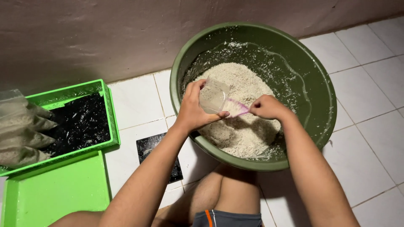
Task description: Packaging granular food material into small plastic bags using a scoop and a digital scale for weighing.
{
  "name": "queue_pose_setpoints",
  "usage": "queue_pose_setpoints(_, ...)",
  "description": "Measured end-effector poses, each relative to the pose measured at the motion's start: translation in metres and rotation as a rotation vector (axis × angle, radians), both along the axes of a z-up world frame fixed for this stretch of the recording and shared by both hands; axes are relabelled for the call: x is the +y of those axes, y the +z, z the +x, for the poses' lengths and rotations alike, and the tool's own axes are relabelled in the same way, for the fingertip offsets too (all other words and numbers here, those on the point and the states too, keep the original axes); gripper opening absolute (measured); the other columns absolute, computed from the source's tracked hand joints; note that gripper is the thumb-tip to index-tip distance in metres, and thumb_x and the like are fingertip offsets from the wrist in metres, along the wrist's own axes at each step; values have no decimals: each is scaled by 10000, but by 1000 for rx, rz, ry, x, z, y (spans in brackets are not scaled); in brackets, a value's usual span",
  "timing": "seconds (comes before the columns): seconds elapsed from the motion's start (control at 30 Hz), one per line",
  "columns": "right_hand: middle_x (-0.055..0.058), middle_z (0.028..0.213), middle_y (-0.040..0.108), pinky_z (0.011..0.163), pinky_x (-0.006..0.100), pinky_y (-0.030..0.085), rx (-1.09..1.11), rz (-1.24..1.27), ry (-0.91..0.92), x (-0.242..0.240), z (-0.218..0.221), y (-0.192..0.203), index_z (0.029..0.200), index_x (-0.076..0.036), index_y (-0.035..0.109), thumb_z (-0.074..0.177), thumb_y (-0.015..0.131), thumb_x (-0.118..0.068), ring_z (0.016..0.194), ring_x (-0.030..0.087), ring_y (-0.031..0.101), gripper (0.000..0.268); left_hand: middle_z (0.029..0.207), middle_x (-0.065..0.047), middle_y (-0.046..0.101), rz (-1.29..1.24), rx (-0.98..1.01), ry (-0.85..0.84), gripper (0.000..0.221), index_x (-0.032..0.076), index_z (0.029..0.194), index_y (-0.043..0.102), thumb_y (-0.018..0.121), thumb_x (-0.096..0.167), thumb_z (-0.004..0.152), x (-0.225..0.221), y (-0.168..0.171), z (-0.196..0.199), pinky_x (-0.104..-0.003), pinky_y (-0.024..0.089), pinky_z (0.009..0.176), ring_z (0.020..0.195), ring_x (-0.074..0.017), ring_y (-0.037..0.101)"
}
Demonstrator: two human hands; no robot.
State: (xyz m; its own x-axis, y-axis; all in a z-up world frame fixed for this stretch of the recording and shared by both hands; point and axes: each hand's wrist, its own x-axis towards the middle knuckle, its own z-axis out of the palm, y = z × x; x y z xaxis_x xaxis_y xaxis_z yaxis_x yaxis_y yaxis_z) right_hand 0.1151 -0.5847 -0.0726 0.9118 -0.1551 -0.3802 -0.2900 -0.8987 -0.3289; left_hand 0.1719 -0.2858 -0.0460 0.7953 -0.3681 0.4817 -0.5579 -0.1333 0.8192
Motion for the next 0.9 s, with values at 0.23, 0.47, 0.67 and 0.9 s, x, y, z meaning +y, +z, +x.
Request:
queue_pose_setpoints(0.23,171,860,753,798,471,530,-301,95,-169,19,-36,86,945,-118,789,824,642,-242,921,375,697,227,1237,-222,538,-8,-54,51,1077,28,1292,484,957,497,446,-7,-9,6,-474,438,1091,1228,-411,551)
queue_pose_setpoints(0.47,106,708,685,549,335,428,-513,7,-289,84,-75,189,1042,-95,767,899,663,-190,628,218,587,200,1298,-277,560,139,45,11,1288,-2,1421,347,926,555,414,-4,8,4,-532,454,1040,1210,-436,560)
queue_pose_setpoints(0.67,172,772,732,455,361,453,-464,-123,-186,135,-79,190,1047,-47,744,898,598,-160,563,257,599,237,1323,-258,544,225,45,-17,1325,2,1415,329,922,609,398,-7,-5,8,-534,438,1055,1241,-420,539)
queue_pose_setpoints(0.9,154,749,635,541,540,575,-541,-663,87,172,-74,167,900,-29,710,884,505,-235,593,398,685,291,1338,-215,505,210,21,-34,1314,41,1421,329,944,568,387,-9,-17,11,-531,394,1113,1302,-402,492)
